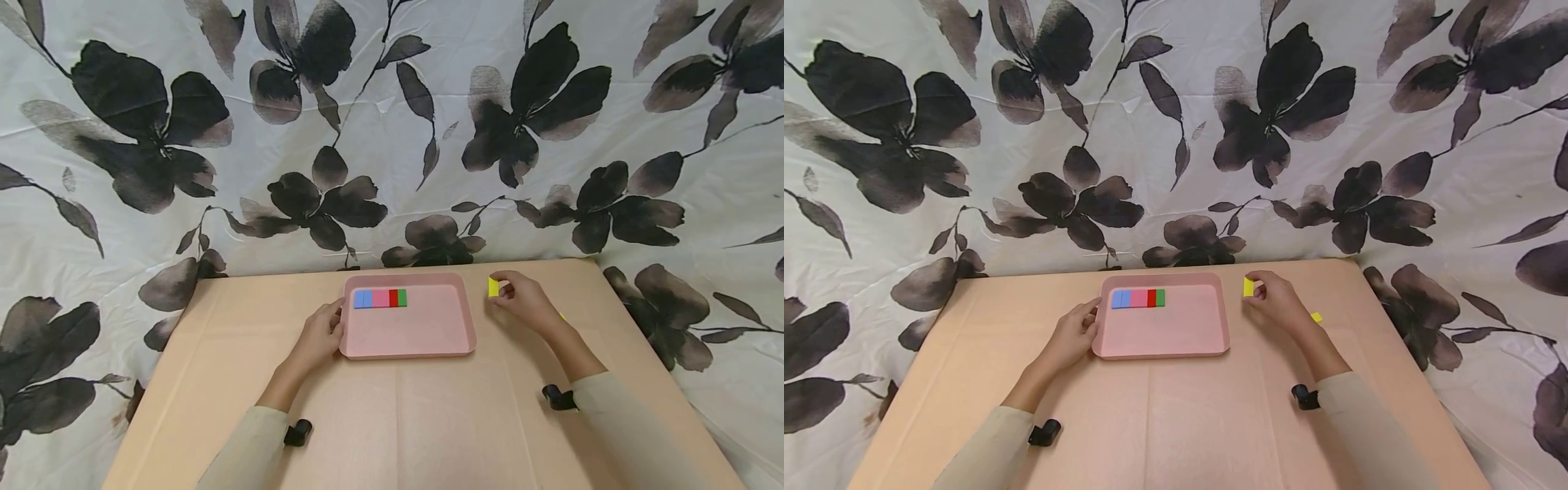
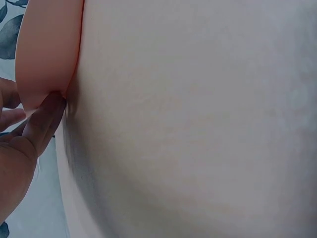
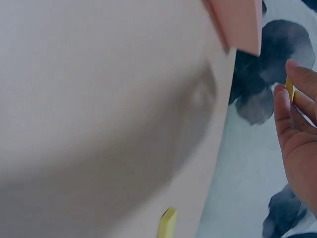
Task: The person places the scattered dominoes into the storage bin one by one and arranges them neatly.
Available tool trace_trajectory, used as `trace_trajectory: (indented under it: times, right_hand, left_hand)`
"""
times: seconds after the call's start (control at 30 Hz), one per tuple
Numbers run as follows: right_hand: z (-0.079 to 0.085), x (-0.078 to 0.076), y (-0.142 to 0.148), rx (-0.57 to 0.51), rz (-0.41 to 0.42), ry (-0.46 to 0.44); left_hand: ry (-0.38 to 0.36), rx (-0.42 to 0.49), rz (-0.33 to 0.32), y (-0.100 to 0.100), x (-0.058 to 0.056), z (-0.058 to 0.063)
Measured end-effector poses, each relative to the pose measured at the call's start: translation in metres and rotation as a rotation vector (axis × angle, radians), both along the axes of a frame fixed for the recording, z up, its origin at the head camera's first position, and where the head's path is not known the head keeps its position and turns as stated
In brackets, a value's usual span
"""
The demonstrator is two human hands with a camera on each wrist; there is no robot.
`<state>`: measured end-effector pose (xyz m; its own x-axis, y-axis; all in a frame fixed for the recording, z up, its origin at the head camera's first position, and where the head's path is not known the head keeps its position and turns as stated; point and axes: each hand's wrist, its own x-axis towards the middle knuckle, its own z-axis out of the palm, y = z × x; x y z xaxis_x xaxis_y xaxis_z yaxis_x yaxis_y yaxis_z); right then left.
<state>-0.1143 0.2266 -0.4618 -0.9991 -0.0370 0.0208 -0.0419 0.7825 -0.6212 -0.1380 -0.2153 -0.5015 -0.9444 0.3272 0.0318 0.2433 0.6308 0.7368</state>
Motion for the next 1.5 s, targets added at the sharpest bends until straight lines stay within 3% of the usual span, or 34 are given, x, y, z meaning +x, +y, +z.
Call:
trace_trajectory:
  times: [0.27, 0.57, 0.8, 1.2, 1.5]
  right_hand:
    - [0.01, -0.01, -0.032, -0.01, 0.028, -0.018]
    - [0.009, -0.028, -0.067, -0.035, 0.088, -0.036]
    - [-0.001, -0.044, -0.091, -0.043, 0.128, -0.094]
    - [-0.018, -0.06, -0.119, -0.029, 0.161, -0.135]
    - [-0.034, -0.068, -0.132, 0.103, 0.153, -0.076]
  left_hand:
    - [-0.006, 0.003, -0.009, 0.0, -0.003, -0.001]
    - [0.001, 0.008, -0.019, -0.001, -0.008, -0.001]
    - [-0.002, 0.005, -0.025, -0.003, -0.01, -0.001]
    - [-0.012, 0.049, -0.04, -0.007, -0.015, -0.001]
    - [-0.018, 0.045, -0.038, -0.007, -0.015, 0.0]
